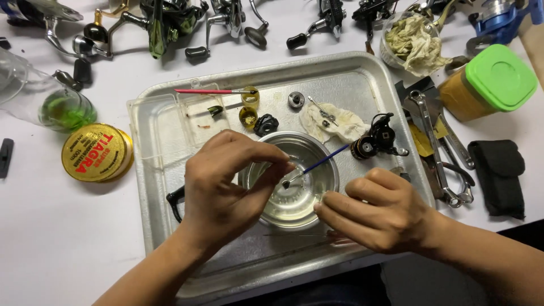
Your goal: Cleaning and assembling various small components of a fishing reel on a metal tray using a cloth and small tools.
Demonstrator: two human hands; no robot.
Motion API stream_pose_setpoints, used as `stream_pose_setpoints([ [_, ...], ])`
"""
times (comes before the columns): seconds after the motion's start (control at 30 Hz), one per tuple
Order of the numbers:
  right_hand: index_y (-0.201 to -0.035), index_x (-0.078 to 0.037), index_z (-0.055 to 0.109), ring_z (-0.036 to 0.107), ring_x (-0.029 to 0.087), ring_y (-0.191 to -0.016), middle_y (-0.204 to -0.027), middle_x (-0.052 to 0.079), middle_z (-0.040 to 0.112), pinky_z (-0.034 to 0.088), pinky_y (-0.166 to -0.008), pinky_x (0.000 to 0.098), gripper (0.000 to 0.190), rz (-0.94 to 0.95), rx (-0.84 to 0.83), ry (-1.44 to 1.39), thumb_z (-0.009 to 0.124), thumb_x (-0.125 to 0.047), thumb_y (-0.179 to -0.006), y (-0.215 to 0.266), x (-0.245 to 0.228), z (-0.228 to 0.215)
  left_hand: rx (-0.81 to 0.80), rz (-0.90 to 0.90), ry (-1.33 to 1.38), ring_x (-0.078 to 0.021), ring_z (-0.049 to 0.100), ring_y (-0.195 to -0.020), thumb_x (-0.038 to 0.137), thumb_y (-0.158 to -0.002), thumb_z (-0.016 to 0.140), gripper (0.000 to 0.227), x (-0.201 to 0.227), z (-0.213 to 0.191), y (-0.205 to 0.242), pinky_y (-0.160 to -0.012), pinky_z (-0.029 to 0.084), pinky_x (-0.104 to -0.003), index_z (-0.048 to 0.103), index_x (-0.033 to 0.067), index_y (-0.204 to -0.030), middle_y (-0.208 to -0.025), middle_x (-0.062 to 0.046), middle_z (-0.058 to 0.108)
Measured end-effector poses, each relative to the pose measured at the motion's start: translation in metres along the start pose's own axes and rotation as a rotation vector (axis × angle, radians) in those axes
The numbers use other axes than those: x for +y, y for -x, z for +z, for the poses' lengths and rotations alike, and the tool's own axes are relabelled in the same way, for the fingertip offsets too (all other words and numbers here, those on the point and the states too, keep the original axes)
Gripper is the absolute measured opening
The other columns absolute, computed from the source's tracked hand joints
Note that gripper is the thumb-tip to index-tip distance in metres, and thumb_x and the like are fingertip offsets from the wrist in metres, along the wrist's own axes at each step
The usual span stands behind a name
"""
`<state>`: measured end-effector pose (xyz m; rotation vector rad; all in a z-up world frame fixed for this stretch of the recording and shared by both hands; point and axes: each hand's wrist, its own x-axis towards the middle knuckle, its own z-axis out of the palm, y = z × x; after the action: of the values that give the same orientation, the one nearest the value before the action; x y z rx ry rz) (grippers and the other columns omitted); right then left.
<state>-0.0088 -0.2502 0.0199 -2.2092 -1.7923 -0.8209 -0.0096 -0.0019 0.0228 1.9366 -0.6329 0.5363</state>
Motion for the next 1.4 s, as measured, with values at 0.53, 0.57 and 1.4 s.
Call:
stream_pose_setpoints([
  [0.53,-0.101,-0.005,0.087,0.064,0.029,-0.080,-0.097,0.012,0.082,0.047,-0.070,0.0417,0.013,0.339,-0.086,0.221,0.092,-0.017,-0.103,0.055,0.089,-0.045,-0.028,0.412,-0.212,-0.0207,0.070,-0.075,0.011,-0.101,0.072,0.006,-0.042,0.060,-0.059,-0.069,0.053,-0.034,0.074,0.0091,-0.096,-0.088,-0.004,0.080],
  [0.57,-0.101,-0.007,0.086,0.063,0.028,-0.080,-0.097,0.009,0.081,0.047,-0.071,0.0412,0.008,0.342,-0.086,0.221,0.092,-0.012,-0.103,0.058,0.093,-0.042,-0.089,0.553,-0.298,-0.0212,0.069,-0.073,0.004,-0.100,0.072,0.009,-0.048,0.065,-0.059,-0.064,0.054,-0.033,0.071,0.0098,-0.093,-0.087,-0.005,0.078],
  [1.4,-0.096,-0.022,0.081,0.065,0.019,-0.080,-0.095,-0.002,0.079,0.051,-0.065,0.0320,0.013,0.340,-0.270,0.337,0.091,-0.027,-0.089,0.082,0.125,-0.003,-0.455,0.579,-0.598,-0.0199,0.065,-0.063,0.025,-0.093,0.071,0.018,-0.073,0.092,-0.028,-0.043,0.052,-0.036,0.058,0.0158,-0.086,-0.073,-0.001,0.063],
])
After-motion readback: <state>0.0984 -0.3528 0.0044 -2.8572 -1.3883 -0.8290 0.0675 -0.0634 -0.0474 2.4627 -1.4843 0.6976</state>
